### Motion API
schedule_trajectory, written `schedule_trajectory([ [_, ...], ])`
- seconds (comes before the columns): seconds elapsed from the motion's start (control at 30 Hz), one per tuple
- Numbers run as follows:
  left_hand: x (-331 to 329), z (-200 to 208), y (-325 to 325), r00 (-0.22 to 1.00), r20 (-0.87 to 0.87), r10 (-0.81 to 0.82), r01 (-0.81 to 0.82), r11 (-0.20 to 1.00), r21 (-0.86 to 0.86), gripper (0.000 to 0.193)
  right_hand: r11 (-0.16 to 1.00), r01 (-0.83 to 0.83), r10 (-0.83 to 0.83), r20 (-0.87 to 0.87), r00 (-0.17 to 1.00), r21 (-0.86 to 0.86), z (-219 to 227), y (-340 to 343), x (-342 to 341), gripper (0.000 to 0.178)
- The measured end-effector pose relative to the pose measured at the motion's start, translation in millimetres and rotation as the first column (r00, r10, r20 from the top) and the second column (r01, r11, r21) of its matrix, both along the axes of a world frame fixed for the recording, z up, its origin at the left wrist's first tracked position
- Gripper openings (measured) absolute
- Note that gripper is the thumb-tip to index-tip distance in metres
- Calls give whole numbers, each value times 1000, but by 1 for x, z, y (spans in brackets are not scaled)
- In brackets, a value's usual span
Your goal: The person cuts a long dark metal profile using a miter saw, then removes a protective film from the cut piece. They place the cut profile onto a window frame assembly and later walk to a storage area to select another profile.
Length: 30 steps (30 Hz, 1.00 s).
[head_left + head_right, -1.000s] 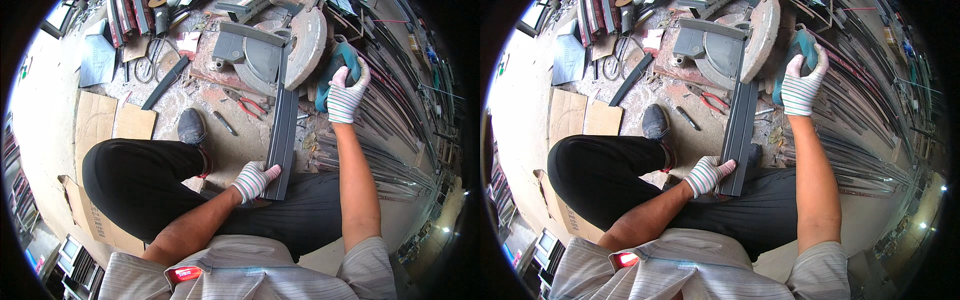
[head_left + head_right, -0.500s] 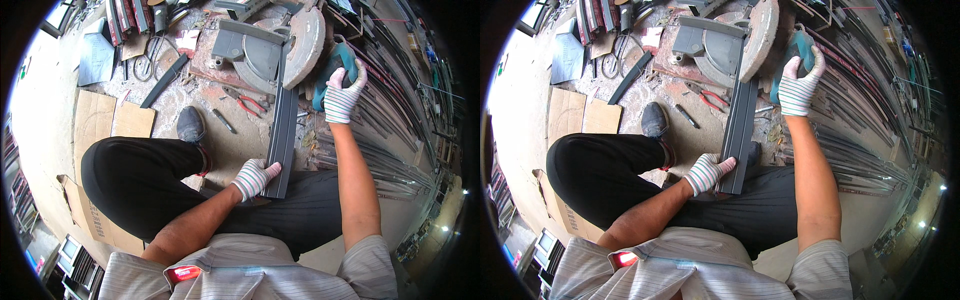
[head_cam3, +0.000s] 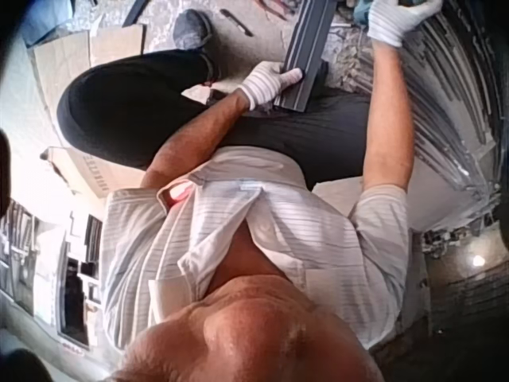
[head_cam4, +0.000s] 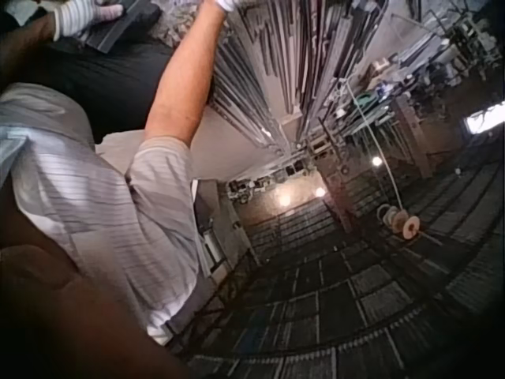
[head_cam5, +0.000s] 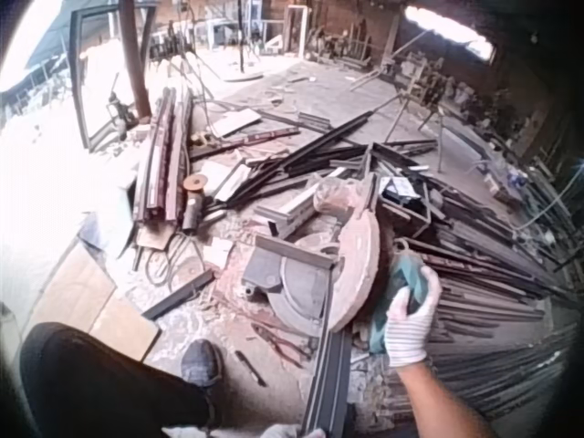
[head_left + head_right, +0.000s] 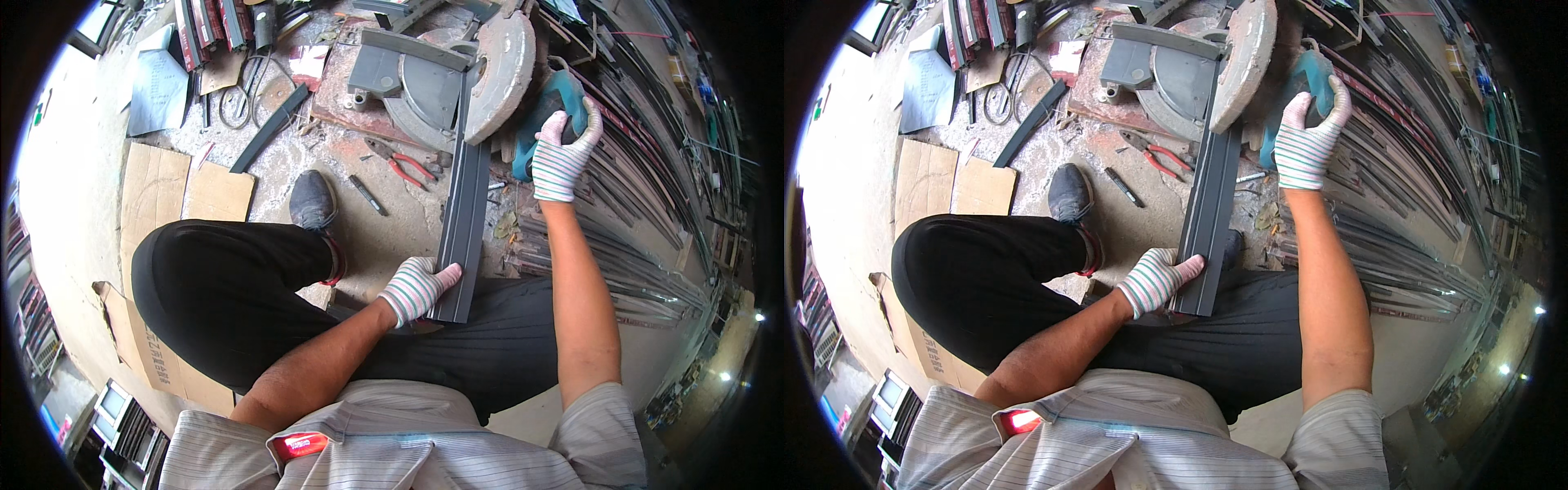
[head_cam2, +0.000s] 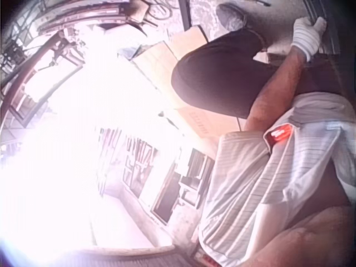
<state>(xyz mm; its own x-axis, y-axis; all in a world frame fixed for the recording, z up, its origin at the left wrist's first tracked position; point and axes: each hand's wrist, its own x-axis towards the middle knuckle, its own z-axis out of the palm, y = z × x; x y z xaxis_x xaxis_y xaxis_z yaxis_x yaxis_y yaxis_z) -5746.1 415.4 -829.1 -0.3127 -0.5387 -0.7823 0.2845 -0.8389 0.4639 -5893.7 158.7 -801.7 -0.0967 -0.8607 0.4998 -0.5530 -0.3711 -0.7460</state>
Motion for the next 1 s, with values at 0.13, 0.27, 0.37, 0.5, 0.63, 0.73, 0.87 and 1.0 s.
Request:
schedule_trajectory([
  [0.13,-1,-4,3,999,39,-19,20,1000,-20,38,1000,-22,22,45,999,4,12,-6,1,44],
  [0.27,5,12,-6,997,58,-53,53,999,-1,39,999,-38,38,28,999,23,22,-19,1,44],
  [0.37,4,14,-5,1000,29,-8,8,1000,-1,39,998,-50,49,28,998,35,33,-29,-2,43],
  [0.5,1,5,-1,1000,-2,24,-24,1000,6,40,991,-49,38,88,995,127,50,-39,2,40],
  [0.63,3,4,-2,1000,15,-19,19,1000,18,40,982,-66,49,97,994,179,66,-51,3,37],
  [0.73,3,3,-1,1000,19,-8,8,1000,-13,40,982,-62,52,61,997,180,68,-59,2,38],
  [0.87,3,8,-3,1000,-4,15,-15,1000,-11,39,984,-55,49,41,998,168,70,-62,0,38],
  [1.0,6,6,-3,998,51,-37,37,999,-7,38,986,-51,48,23,999,159,70,-63,0,38],
])
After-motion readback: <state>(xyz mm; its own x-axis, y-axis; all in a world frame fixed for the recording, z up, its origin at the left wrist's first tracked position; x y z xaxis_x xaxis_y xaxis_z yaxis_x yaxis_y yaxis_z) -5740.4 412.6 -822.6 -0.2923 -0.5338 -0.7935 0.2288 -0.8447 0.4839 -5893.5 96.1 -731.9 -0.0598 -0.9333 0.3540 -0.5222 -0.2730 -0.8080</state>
